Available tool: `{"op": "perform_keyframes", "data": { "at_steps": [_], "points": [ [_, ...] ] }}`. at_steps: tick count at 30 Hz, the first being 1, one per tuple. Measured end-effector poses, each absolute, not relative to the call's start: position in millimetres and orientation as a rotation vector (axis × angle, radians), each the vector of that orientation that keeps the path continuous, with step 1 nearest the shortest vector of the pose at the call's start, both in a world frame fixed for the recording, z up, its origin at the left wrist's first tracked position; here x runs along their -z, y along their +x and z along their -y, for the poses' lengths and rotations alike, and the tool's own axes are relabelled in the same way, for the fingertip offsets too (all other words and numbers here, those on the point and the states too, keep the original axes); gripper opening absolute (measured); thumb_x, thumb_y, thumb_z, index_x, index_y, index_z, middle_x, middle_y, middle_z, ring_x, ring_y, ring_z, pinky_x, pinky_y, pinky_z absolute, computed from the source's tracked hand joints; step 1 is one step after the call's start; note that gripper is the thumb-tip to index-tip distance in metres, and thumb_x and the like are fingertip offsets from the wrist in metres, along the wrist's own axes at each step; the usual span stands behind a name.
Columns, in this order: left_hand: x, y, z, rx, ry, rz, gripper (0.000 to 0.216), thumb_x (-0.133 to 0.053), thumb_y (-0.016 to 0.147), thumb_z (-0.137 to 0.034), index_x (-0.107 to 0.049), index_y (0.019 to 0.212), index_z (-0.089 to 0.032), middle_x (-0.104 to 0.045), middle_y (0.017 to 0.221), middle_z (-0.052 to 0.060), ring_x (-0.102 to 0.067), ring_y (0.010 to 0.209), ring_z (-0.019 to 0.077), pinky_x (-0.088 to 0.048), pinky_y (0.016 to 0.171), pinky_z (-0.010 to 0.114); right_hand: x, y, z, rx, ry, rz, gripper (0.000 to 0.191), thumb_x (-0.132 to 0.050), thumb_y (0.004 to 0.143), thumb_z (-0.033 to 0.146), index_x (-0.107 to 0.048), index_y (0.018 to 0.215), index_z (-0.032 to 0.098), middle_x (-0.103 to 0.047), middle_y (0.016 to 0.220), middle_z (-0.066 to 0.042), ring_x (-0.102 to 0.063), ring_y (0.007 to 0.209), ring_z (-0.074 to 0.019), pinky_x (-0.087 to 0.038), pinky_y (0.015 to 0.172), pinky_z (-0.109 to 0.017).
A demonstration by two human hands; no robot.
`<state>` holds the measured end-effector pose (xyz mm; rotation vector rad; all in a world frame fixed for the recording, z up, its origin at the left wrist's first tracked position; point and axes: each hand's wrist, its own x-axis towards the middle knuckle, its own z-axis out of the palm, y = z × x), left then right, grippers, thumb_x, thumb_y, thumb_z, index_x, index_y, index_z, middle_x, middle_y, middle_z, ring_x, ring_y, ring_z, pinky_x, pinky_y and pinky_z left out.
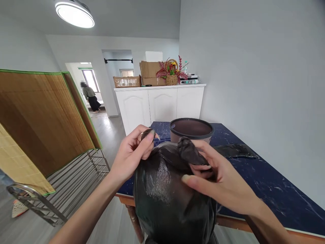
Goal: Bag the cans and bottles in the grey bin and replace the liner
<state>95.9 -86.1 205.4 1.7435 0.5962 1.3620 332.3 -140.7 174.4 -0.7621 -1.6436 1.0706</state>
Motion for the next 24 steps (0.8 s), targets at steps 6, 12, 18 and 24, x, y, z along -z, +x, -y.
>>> {"op": "perform_keyframes", "data": {
  "at_steps": [6,12,18,24],
  "points": [
    [-206.3,100.4,85.8,-1.328,1.746,-0.605,0.027,-0.068,0.103,-0.044,-0.063,0.089,-0.022,-0.03,0.063,-0.007,-0.023,0.053,0.0098,-0.021,0.048,0.024,-166.1,311.2,130.0,-1.068,-0.949,1.839,0.068,-0.081,0.089,0.047,-0.054,0.15,0.034,-0.069,0.137,-0.006,-0.072,0.113,-0.0239,-0.06,0.102,-0.042],
    [-191.6,95.8,83.2,-1.312,1.741,-0.676,0.028,-0.066,0.103,-0.046,-0.063,0.089,-0.022,-0.031,0.063,-0.007,-0.024,0.054,0.0102,-0.02,0.05,0.025,-136.9,308.1,110.8,-0.723,-1.007,2.082,0.075,-0.082,0.089,0.034,-0.048,0.156,0.03,-0.068,0.145,-0.01,-0.069,0.126,-0.033,-0.058,0.103,-0.05],
    [-172.0,88.0,76.7,-1.299,1.789,-0.769,0.027,-0.064,0.105,-0.046,-0.062,0.093,-0.022,-0.035,0.064,-0.007,-0.029,0.055,0.0099,-0.025,0.052,0.025,-122.0,309.8,101.6,-0.47,-1.144,2.255,0.101,-0.092,0.077,0.042,-0.04,0.162,0.023,-0.059,0.155,-0.017,-0.059,0.139,-0.0403,-0.054,0.106,-0.054],
    [-159.5,86.7,65.4,-1.287,1.816,-0.815,0.03,-0.064,0.105,-0.049,-0.061,0.094,-0.021,-0.038,0.064,-0.007,-0.03,0.056,0.0096,-0.027,0.053,0.024,-114.0,302.0,92.5,-0.348,-1.345,2.356,0.098,-0.091,0.081,0.047,-0.043,0.159,0.013,-0.061,0.15,-0.024,-0.062,0.133,-0.046,-0.055,0.1,-0.057]
  ]
}}
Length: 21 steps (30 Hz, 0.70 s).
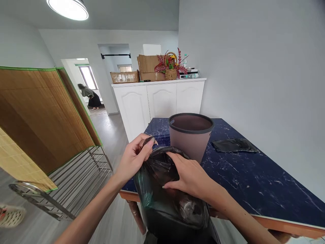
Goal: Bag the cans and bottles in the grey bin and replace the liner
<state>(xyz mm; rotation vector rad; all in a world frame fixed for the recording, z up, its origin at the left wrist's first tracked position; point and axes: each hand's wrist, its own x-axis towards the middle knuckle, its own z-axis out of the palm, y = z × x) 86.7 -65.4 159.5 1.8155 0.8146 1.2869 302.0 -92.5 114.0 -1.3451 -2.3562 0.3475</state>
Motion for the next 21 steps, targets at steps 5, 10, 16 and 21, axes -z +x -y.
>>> {"op": "perform_keyframes", "data": {
  "at_steps": [5,10,16,21],
  "points": [
    [-145.8,88.1,55.6,-1.261,1.809,-0.86,0.033,-0.064,0.103,-0.052,-0.059,0.093,-0.021,-0.038,0.066,-0.008,-0.03,0.057,0.0099,-0.027,0.053,0.024,-101.5,295.6,82.6,-0.277,-1.415,2.432,0.098,-0.089,0.084,0.046,-0.04,0.16,0.009,-0.062,0.148,-0.026,-0.069,0.123,-0.046,-0.057,0.092,-0.055],
    [-128.6,89.5,49.2,-1.22,1.792,-0.915,0.038,-0.064,0.102,-0.057,-0.059,0.091,-0.021,-0.038,0.066,-0.008,-0.03,0.057,0.0104,-0.028,0.054,0.024,-90.3,296.7,72.1,-0.369,-1.371,2.401,0.093,-0.089,0.082,0.044,-0.044,0.157,0.012,-0.064,0.146,-0.023,-0.064,0.132,-0.0434,-0.053,0.1,-0.053],
    [-117.7,89.3,41.8,-1.216,1.781,-0.963,0.038,-0.065,0.101,-0.057,-0.06,0.09,-0.021,-0.04,0.066,-0.007,-0.033,0.058,0.0107,-0.029,0.054,0.024,-79.5,302.1,61.5,-0.507,-1.311,2.316,0.089,-0.092,0.075,0.044,-0.051,0.149,0.018,-0.067,0.142,-0.019,-0.064,0.132,-0.0419,-0.052,0.103,-0.055],
    [-117.1,89.6,38.6,-1.234,1.74,-0.969,0.038,-0.066,0.1,-0.057,-0.06,0.092,-0.021,-0.039,0.065,-0.008,-0.033,0.058,0.0105,-0.029,0.054,0.024,-81.7,316.7,59.9,-0.881,-1.13,2.099,0.09,-0.088,0.08,0.052,-0.046,0.154,0.023,-0.065,0.145,-0.017,-0.066,0.128,-0.0361,-0.055,0.104,-0.051]
  ]
}}
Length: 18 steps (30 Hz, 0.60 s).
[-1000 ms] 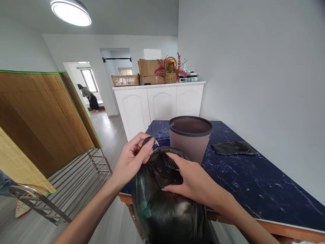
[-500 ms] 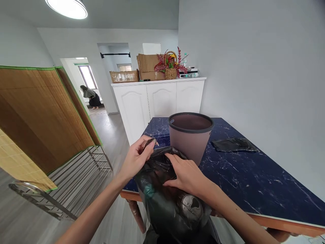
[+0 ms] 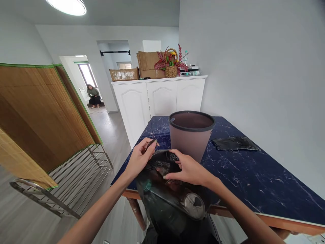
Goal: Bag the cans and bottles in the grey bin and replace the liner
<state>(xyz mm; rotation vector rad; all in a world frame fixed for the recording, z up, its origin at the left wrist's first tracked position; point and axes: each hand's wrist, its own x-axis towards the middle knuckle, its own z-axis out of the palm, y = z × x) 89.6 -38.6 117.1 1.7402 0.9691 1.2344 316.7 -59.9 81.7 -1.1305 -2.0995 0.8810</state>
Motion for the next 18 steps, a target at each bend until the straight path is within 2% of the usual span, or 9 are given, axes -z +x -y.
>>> {"op": "perform_keyframes", "data": {
  "at_steps": [3,5,7,9,10,11,13,15,18],
  "points": [
    [-119.6,91.1,38.4,-1.237,1.723,-0.96,0.039,-0.067,0.099,-0.059,-0.061,0.092,-0.02,-0.037,0.064,-0.008,-0.031,0.056,0.0103,-0.026,0.053,0.025,-94.0,325.8,62.7,-1.084,-1.091,1.888,0.085,-0.081,0.085,0.062,-0.046,0.154,0.026,-0.067,0.133,-0.013,-0.07,0.114,-0.0291,-0.059,0.094,-0.044],
    [-123.6,92.9,39.0,-1.241,1.701,-0.931,0.04,-0.069,0.098,-0.06,-0.061,0.092,-0.02,-0.036,0.064,-0.008,-0.029,0.056,0.0101,-0.025,0.053,0.025,-103.6,327.6,64.6,-1.116,-1.066,1.771,0.079,-0.079,0.088,0.062,-0.049,0.152,0.026,-0.067,0.104,-0.004,-0.068,0.096,-0.0215,-0.057,0.093,-0.041],
    [-130.3,95.4,40.5,-1.248,1.678,-0.899,0.041,-0.069,0.097,-0.06,-0.06,0.09,-0.021,-0.034,0.063,-0.009,-0.027,0.055,0.01,-0.024,0.053,0.025,-112.0,325.0,65.7,-1.144,-1.008,1.665,0.075,-0.079,0.089,0.058,-0.051,0.15,0.026,-0.054,0.082,0.006,-0.059,0.082,-0.0155,-0.054,0.094,-0.038],
    [-139.4,98.7,42.9,-1.266,1.697,-0.898,0.039,-0.068,0.099,-0.058,-0.059,0.088,-0.021,-0.036,0.062,-0.008,-0.03,0.055,0.0103,-0.027,0.054,0.025,-118.0,319.0,65.8,-1.201,-0.926,1.591,0.071,-0.082,0.087,0.052,-0.054,0.147,0.027,-0.041,0.076,0.009,-0.048,0.074,-0.0129,-0.051,0.086,-0.032],
    [-144.6,100.7,44.1,-1.279,1.732,-0.905,0.037,-0.067,0.1,-0.056,-0.061,0.087,-0.021,-0.042,0.063,-0.007,-0.036,0.057,0.0109,-0.031,0.057,0.025,-120.2,315.0,65.7,-1.234,-0.881,1.565,0.068,-0.084,0.086,0.049,-0.057,0.144,0.027,-0.037,0.076,0.009,-0.043,0.071,-0.0121,-0.048,0.079,-0.029],
    [-149.9,102.8,45.2,-1.291,1.783,-0.911,0.035,-0.067,0.1,-0.053,-0.063,0.087,-0.021,-0.051,0.069,-0.004,-0.044,0.063,0.0121,-0.037,0.062,0.025,-121.8,310.7,65.4,-1.264,-0.842,1.552,0.063,-0.085,0.085,0.047,-0.06,0.139,0.026,-0.034,0.076,0.009,-0.037,0.069,-0.0115,-0.044,0.072,-0.026],
    [-159.6,107.4,46.6,-1.311,1.899,-0.902,0.028,-0.068,0.1,-0.046,-0.07,0.09,-0.021,-0.067,0.093,0.004,-0.06,0.087,0.0172,-0.046,0.08,0.028,-123.8,301.5,64.7,-1.287,-0.806,1.543,0.054,-0.088,0.082,0.044,-0.065,0.127,0.024,-0.029,0.074,0.01,-0.029,0.066,-0.0108,-0.036,0.064,-0.024],
    [-166.6,111.7,46.3,-1.297,1.995,-0.877,0.02,-0.07,0.099,-0.041,-0.075,0.092,-0.022,-0.069,0.118,0.008,-0.062,0.111,0.0229,-0.046,0.099,0.033,-124.5,292.3,63.9,-1.293,-0.805,1.528,0.048,-0.09,0.078,0.046,-0.068,0.113,0.021,-0.029,0.072,0.01,-0.028,0.065,-0.0104,-0.032,0.061,-0.024],
    [-169.7,116.3,43.6,-1.251,2.056,-0.879,0.015,-0.072,0.097,-0.036,-0.076,0.09,-0.023,-0.067,0.128,0.01,-0.062,0.121,0.0257,-0.044,0.108,0.039,-123.3,280.2,61.9,-1.335,-0.776,1.478,0.044,-0.09,0.076,0.051,-0.068,0.096,0.019,-0.04,0.07,0.008,-0.035,0.066,-0.0109,-0.035,0.063,-0.025]
  ]
}}
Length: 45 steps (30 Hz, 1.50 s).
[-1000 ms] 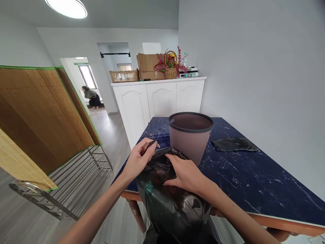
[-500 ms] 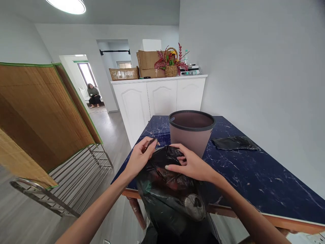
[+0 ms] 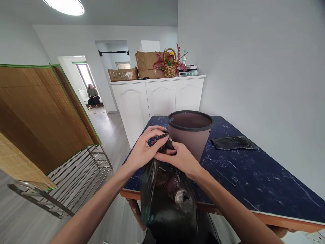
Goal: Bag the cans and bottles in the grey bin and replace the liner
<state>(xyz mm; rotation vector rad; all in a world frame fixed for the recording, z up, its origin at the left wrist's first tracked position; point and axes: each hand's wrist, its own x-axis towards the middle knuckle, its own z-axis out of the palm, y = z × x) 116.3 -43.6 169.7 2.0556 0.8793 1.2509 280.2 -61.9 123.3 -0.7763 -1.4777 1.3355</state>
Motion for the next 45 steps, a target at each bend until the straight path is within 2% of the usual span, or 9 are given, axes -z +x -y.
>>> {"op": "perform_keyframes", "data": {
  "at_steps": [5,10,16,21,25,32,38,42,45],
  "points": [
    [-159.6,111.9,42.6,-1.232,1.965,-0.849,0.018,-0.07,0.098,-0.038,-0.075,0.11,-0.025,-0.068,0.133,0.01,-0.061,0.129,0.0262,-0.042,0.115,0.043,-118.2,272.9,57.6,-1.272,-0.781,1.422,0.053,-0.079,0.084,0.062,-0.051,0.066,0.021,-0.032,0.06,0.008,-0.029,0.061,-0.0107,-0.028,0.059,-0.027],
    [-141.5,95.0,47.5,-0.995,1.914,-0.859,0.09,-0.094,0.075,-0.036,-0.049,0.152,-0.031,-0.068,0.138,0.01,-0.064,0.13,0.0306,-0.05,0.11,0.045,-122.0,280.3,59.0,-1.297,-0.778,1.462,0.049,-0.076,0.086,0.066,-0.062,0.073,0.021,-0.032,0.059,0.008,-0.031,0.06,-0.012,-0.028,0.059,-0.029],
    [-131.2,85.1,47.2,-0.599,2.043,-0.928,0.037,-0.064,0.1,-0.053,-0.074,0.118,-0.022,-0.076,0.11,0.006,-0.07,0.106,0.0289,-0.056,0.094,0.039,-129.6,288.6,62.0,-1.334,-0.764,1.501,0.047,-0.074,0.09,0.064,-0.066,0.075,0.021,-0.038,0.059,0.007,-0.031,0.058,-0.0116,-0.025,0.056,-0.029],
    [-124.7,85.7,47.5,-0.868,1.93,-0.907,0.039,-0.055,0.105,-0.055,-0.075,0.095,-0.022,-0.074,0.108,0.004,-0.067,0.104,0.024,-0.051,0.093,0.029,-121.5,293.8,59.0,-1.367,-0.742,1.404,0.052,-0.074,0.091,0.066,-0.053,0.072,0.023,-0.029,0.059,0.009,-0.022,0.055,-0.0103,-0.02,0.053,-0.029],
    [-117.2,89.8,49.6,-1.152,1.558,-0.867,0.043,-0.061,0.101,-0.059,-0.061,0.079,-0.022,-0.074,0.097,0.004,-0.064,0.088,0.0214,-0.051,0.078,0.027,-117.7,293.7,58.4,-1.472,-0.705,1.274,0.044,-0.073,0.092,0.064,-0.06,0.092,0.022,-0.027,0.071,0.008,-0.021,0.061,-0.0112,-0.02,0.053,-0.027],
    [-118.2,95.7,48.6,-1.236,1.391,-0.613,0.039,-0.062,0.104,-0.051,-0.055,0.079,-0.022,-0.053,0.06,-0.006,-0.059,0.064,0.0158,-0.05,0.097,0.035,-115.2,293.9,53.4,-1.542,-0.536,1.096,0.038,-0.075,0.092,0.056,-0.065,0.094,0.02,-0.031,0.075,0.007,-0.025,0.06,-0.0091,-0.025,0.052,-0.023],
    [-123.6,97.0,52.3,-1.024,1.621,-0.699,0.044,-0.053,0.106,-0.058,-0.053,0.081,-0.022,-0.037,0.057,-0.009,-0.048,0.057,0.0136,-0.049,0.077,0.03,-114.4,283.8,53.8,-1.433,-0.802,1.21,0.043,-0.065,0.094,0.065,-0.058,0.094,0.022,-0.03,0.067,0.01,-0.022,0.051,-0.0074,-0.017,0.046,-0.023],
    [-130.8,98.9,55.0,-0.913,1.755,-0.857,0.041,-0.049,0.106,-0.054,-0.048,0.08,-0.023,-0.034,0.061,-0.008,-0.04,0.056,0.0127,-0.038,0.06,0.026,-120.1,277.9,64.3,-1.375,-0.915,1.28,0.029,-0.072,0.088,0.048,-0.06,0.09,0.022,-0.047,0.069,0.007,-0.041,0.058,-0.01,-0.034,0.053,-0.023],
    [-132.5,99.7,56.3,-0.965,1.854,-0.978,0.033,-0.044,0.107,-0.046,-0.047,0.082,-0.023,-0.041,0.065,-0.006,-0.042,0.059,0.0144,-0.04,0.06,0.026,-129.1,277.9,73.2,-1.343,-0.952,1.458,0.033,-0.074,0.087,0.047,-0.068,0.108,0.022,-0.069,0.09,-0.002,-0.064,0.085,-0.0192,-0.051,0.076,-0.03]
  ]
}}
